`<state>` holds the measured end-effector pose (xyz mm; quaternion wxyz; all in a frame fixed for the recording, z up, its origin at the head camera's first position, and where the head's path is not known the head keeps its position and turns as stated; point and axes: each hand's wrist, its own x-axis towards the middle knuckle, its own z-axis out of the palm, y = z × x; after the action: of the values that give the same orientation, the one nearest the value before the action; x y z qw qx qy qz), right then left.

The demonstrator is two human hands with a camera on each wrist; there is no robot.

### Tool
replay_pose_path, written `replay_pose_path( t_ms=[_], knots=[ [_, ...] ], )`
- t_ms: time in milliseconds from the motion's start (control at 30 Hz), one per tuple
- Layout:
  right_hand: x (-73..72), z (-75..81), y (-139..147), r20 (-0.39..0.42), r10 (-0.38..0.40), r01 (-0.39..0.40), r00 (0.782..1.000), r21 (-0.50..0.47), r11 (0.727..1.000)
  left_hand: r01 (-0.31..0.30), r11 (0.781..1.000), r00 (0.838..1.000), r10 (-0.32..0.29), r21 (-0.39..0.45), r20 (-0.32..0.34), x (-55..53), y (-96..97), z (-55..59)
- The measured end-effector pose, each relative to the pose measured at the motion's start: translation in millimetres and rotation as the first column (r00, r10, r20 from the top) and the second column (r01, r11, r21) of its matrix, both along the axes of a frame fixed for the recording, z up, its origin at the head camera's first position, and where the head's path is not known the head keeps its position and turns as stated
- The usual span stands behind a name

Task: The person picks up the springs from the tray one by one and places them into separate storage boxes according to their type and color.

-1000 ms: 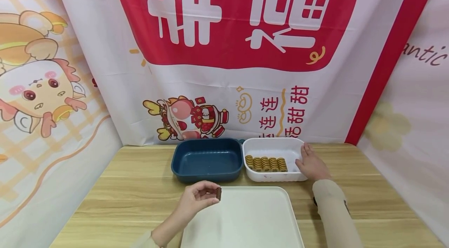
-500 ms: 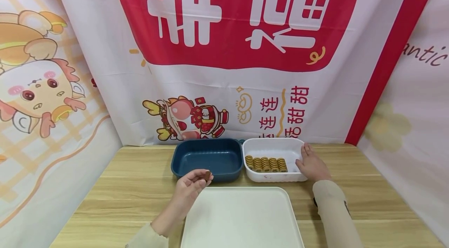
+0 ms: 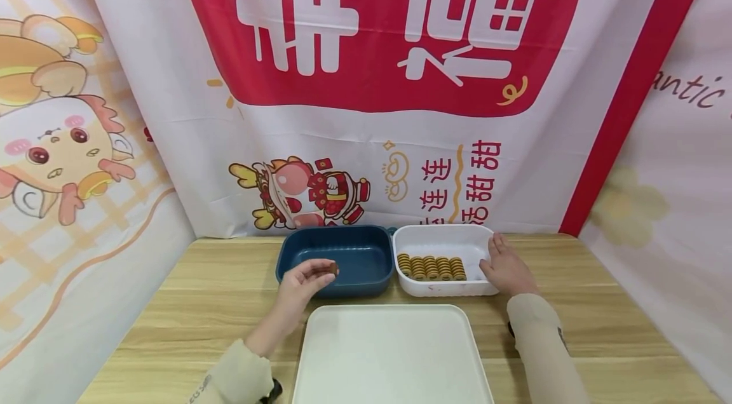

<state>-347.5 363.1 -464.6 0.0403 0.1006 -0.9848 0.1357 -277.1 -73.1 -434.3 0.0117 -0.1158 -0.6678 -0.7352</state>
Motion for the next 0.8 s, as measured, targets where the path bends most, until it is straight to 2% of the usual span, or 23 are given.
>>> replay_pose_path(
  t_ms=[67, 133, 200, 267, 367, 467, 533, 600, 667, 700, 800],
  knots=[
    [0.8, -0.4, -0.9, -0.006, 0.002, -0.002, 1.0, -0.006, 1.0, -0.05, 0.994, 0.997, 0.043, -0.097, -0.068, -10.0, -6.3, 3.3],
    [1.1, -0.9, -1.4, -0.02, 0.007, -0.007, 1.0, -0.004, 1.0, -0.107, 0.972, 0.985, 0.074, -0.209, -0.159, -19.3, -12.9, 7.0],
    [1.1, -1.9, -1.1, -0.036, 0.014, -0.014, 0.999, 0.001, 1.0, -0.161, 0.934, 0.964, 0.08, -0.319, -0.252, -27.6, -18.5, 11.0],
    [0.5, -2.9, -0.3, -0.055, 0.024, -0.023, 0.998, 0.006, 1.0, -0.207, 0.879, 0.944, 0.065, -0.43, -0.323, -36.1, -23.2, 13.4],
    [-0.7, -3.1, 0.9, -0.069, 0.035, -0.034, 0.997, 0.011, 0.999, -0.239, 0.78, 0.934, 0.023, -0.578, -0.356, -47.2, -27.0, 15.7],
    [-1.3, -3.2, 1.8, -0.071, 0.04, -0.038, 0.997, 0.019, 0.999, -0.216, 0.666, 0.949, -0.029, -0.714, -0.314, -58.5, -27.3, 16.0],
    [-1.4, -2.6, 1.9, -0.071, 0.041, -0.039, 0.997, 0.02, 0.999, -0.189, 0.575, 0.958, -0.069, -0.796, -0.277, -67.5, -25.5, 13.9],
    [-1.1, -2.2, 1.8, -0.063, 0.035, -0.034, 0.997, 0.019, 0.999, -0.158, 0.488, 0.965, -0.108, -0.859, -0.239, -76.6, -21.9, 10.8],
    [-1.0, -2.1, 1.5, -0.055, 0.029, -0.028, 0.998, 0.022, 0.999, -0.131, 0.415, 0.966, -0.152, -0.9, -0.211, -85.2, -17.9, 5.4],
    [-0.8, -2.4, 1.2, -0.053, 0.028, -0.027, 0.998, 0.019, 0.999, -0.122, 0.382, 0.964, -0.173, -0.916, -0.201, -88.6, -15.8, 2.7],
    [-0.5, -3.8, 0.9, -0.05, 0.024, -0.023, 0.998, 0.023, 0.999, -0.077, 0.308, 0.968, -0.206, -0.948, -0.146, -97.9, -10.6, -5.0]
  ],
)
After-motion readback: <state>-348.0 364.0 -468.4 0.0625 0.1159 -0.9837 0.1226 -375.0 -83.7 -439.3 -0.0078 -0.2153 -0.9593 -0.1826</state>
